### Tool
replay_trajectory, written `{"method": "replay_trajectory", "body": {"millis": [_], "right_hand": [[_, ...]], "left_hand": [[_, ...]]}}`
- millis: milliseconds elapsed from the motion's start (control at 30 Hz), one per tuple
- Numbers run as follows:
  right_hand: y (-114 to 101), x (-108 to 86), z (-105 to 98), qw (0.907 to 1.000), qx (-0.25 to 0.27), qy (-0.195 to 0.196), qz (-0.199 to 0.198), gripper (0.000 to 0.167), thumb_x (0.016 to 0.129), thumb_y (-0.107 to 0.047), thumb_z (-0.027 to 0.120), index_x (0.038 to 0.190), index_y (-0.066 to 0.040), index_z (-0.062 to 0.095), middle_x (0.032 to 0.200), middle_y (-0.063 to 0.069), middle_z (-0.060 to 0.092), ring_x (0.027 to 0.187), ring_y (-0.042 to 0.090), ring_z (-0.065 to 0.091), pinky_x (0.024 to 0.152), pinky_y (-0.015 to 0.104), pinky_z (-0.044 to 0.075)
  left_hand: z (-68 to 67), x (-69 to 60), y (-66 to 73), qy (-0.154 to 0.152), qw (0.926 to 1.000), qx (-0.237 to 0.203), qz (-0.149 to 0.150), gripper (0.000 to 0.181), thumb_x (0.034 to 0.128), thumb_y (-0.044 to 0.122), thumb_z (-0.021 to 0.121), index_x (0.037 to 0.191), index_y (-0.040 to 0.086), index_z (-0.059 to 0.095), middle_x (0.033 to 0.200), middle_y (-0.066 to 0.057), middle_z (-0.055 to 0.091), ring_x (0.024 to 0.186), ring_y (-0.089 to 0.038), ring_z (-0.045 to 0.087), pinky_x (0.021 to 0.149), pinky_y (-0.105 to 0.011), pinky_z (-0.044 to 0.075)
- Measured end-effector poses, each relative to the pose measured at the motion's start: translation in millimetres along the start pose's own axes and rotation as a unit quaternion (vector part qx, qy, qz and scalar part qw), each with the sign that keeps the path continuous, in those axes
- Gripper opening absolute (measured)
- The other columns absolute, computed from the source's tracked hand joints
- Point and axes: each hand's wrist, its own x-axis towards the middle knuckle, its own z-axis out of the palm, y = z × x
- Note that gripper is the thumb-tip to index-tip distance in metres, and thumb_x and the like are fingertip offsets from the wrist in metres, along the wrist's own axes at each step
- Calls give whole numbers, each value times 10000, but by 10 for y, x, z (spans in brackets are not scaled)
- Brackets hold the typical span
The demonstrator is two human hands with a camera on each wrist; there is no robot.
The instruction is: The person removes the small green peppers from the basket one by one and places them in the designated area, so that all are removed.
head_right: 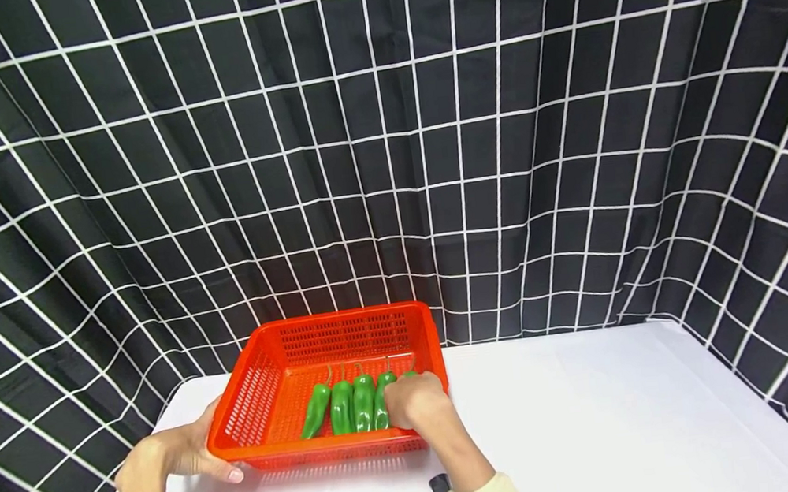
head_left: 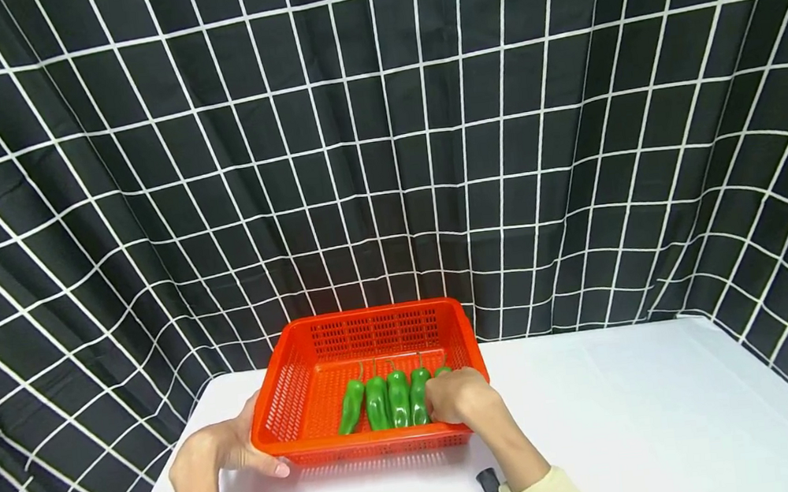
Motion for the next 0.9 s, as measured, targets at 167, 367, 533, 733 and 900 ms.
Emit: {"method": "replay_trajectory", "body": {"millis": [167,367,533,733,900], "right_hand": [[-10,-8,5,9999,1,116,70,290,867,-106,718,603,-183,627,700,-17,538,716,130,518,763,409,567],[-10,-33,4,9991,231,336,-79,386,847,-40,705,548,-174,502,624,-26,473,640,137,464,657,362,497],[-1,-35,-8,9968,608,449,-246,427,838,9,690,534,-178,457,592,-46,402,605,128,411,596,310,392],[13,-22,-18,9947,804,564,-305,402,864,-2,708,562,-164,496,631,-21,454,628,148,465,599,301,384],[16,-33,-44,9937,808,724,-284,331,870,-49,781,622,-133,579,660,-1,524,646,155,504,611,307,421]], "left_hand": [[-2,9,13,-5,10000,48,-50,1388,647,506,972,1629,32,113,1415,-220,570,1191,-379,586,1084,-689,447],[5,3,-1,19,10000,41,6,1381,647,477,981,1627,19,124,1455,-249,546,1233,-396,578,1104,-694,428],[13,-2,-21,12,10000,-42,30,1394,647,474,984,1630,22,105,1484,-261,517,1259,-409,560,1108,-702,419],[7,-11,-17,-35,10000,-46,-4,1511,652,490,983,1646,14,-51,1634,-337,300,1344,-468,503,1148,-710,374],[-8,-22,2,7,9997,54,-230,1598,647,557,964,1618,-13,-169,1647,-386,208,1395,-561,435,1153,-720,359]]}}
